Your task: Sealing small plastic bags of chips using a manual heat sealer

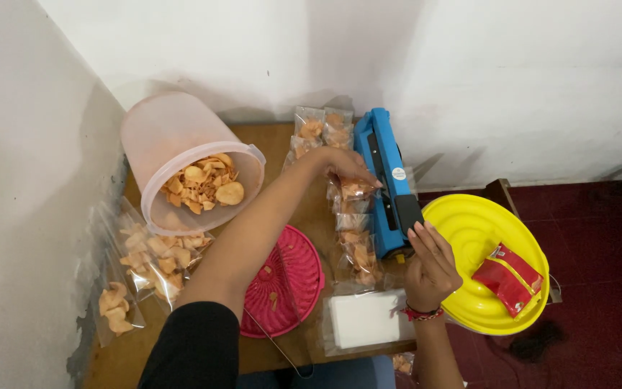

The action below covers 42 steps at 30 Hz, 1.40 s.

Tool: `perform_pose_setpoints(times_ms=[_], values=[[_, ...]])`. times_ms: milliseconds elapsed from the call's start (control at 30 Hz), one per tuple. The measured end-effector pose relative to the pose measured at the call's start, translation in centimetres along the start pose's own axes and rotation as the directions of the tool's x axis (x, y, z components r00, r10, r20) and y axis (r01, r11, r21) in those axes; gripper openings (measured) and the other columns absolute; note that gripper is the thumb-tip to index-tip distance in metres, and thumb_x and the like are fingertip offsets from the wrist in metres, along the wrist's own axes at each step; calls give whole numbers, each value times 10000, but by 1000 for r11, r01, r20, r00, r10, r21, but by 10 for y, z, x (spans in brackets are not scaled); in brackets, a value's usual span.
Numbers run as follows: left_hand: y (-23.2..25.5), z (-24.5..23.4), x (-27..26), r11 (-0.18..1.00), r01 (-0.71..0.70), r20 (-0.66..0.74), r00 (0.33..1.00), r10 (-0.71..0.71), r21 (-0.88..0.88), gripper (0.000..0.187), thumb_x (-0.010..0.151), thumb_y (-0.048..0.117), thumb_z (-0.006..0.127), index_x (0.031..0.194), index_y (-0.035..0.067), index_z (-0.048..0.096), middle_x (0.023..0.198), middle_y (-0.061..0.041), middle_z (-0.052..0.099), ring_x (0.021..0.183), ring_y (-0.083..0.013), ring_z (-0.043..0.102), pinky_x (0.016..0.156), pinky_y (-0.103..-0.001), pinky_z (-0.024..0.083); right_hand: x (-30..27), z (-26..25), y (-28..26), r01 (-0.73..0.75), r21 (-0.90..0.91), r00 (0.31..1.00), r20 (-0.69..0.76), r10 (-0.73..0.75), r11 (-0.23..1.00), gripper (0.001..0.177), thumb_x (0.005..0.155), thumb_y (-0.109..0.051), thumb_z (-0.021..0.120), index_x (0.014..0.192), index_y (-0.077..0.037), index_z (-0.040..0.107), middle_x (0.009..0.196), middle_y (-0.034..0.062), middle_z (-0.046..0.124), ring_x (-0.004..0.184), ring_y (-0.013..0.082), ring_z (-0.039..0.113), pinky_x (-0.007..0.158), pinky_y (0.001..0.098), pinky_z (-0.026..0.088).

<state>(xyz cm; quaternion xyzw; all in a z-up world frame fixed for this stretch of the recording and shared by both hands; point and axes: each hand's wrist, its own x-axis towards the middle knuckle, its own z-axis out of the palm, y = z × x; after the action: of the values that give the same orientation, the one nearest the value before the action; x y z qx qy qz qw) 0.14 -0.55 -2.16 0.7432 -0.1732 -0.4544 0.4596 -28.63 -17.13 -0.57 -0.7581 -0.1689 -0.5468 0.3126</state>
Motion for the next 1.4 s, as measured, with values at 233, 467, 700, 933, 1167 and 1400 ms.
perform_pose_setpoints(times_ms=[233, 467, 700, 933, 1167, 1400], values=[[1, -1, 3, 1000, -1, -19, 1000, 1, -17, 427, 747, 402, 998, 863, 68, 758, 710, -76, 706, 655, -244, 765, 586, -389, 674, 2, -1, 2, 10, -8, 1000, 14, -10, 1000, 339, 975, 240, 602, 1065, 42, 863, 1156, 249, 809, 1090, 439, 770, 996, 507, 611], [9, -1, -2, 996, 7, -2, 1000, -7, 88, 387, 808, 465, 914, 903, 104, 808, 830, -92, 768, 757, -237, 794, 650, -368, 685, 15, -7, -8, 49, -21, 998, 43, -48, 999, 366, 960, 239, 568, 1101, 51, 849, 1180, 241, 806, 1116, 459, 760, 997, 529, 609], [52, 26, -51, 974, 18, -73, 997, -2, 224, 647, 797, 554, 868, 1166, 36, 745, 1158, -171, 661, 1087, -288, 701, 921, -452, 638, 55, -9, -14, 45, -12, 994, 103, -43, 999, 412, 943, 235, 553, 1253, 88, 781, 1348, 281, 725, 1274, 517, 668, 1076, 596, 538], [65, 25, -62, 984, 9, -65, 998, 3, 177, 554, 835, 537, 852, 1104, 56, 796, 1101, -158, 743, 1015, -276, 759, 849, -391, 652, 79, -23, -17, -86, -28, 973, 211, 90, 996, 398, 977, 167, 614, 1315, 24, 767, 1448, 262, 675, 1359, 512, 615, 1122, 614, 501], [62, 35, -74, 995, -21, -18, 1000, 23, 103, 404, 900, 509, 729, 978, 128, 837, 909, -65, 831, 822, -186, 795, 711, -287, 618, 71, -25, -16, -138, -37, 956, 257, 143, 990, 393, 974, 142, 666, 1334, 10, 753, 1474, 276, 647, 1374, 523, 595, 1114, 618, 504], [46, 33, -81, 990, -141, -46, 989, 142, 31, 310, 942, 357, 704, 921, 74, 826, 837, -79, 806, 732, -177, 774, 608, -258, 616, 71, -26, -17, -169, -23, 946, 277, 169, 985, 402, 1007, 82, 668, 1387, -34, 727, 1521, 251, 620, 1392, 490, 594, 1102, 603, 524]])
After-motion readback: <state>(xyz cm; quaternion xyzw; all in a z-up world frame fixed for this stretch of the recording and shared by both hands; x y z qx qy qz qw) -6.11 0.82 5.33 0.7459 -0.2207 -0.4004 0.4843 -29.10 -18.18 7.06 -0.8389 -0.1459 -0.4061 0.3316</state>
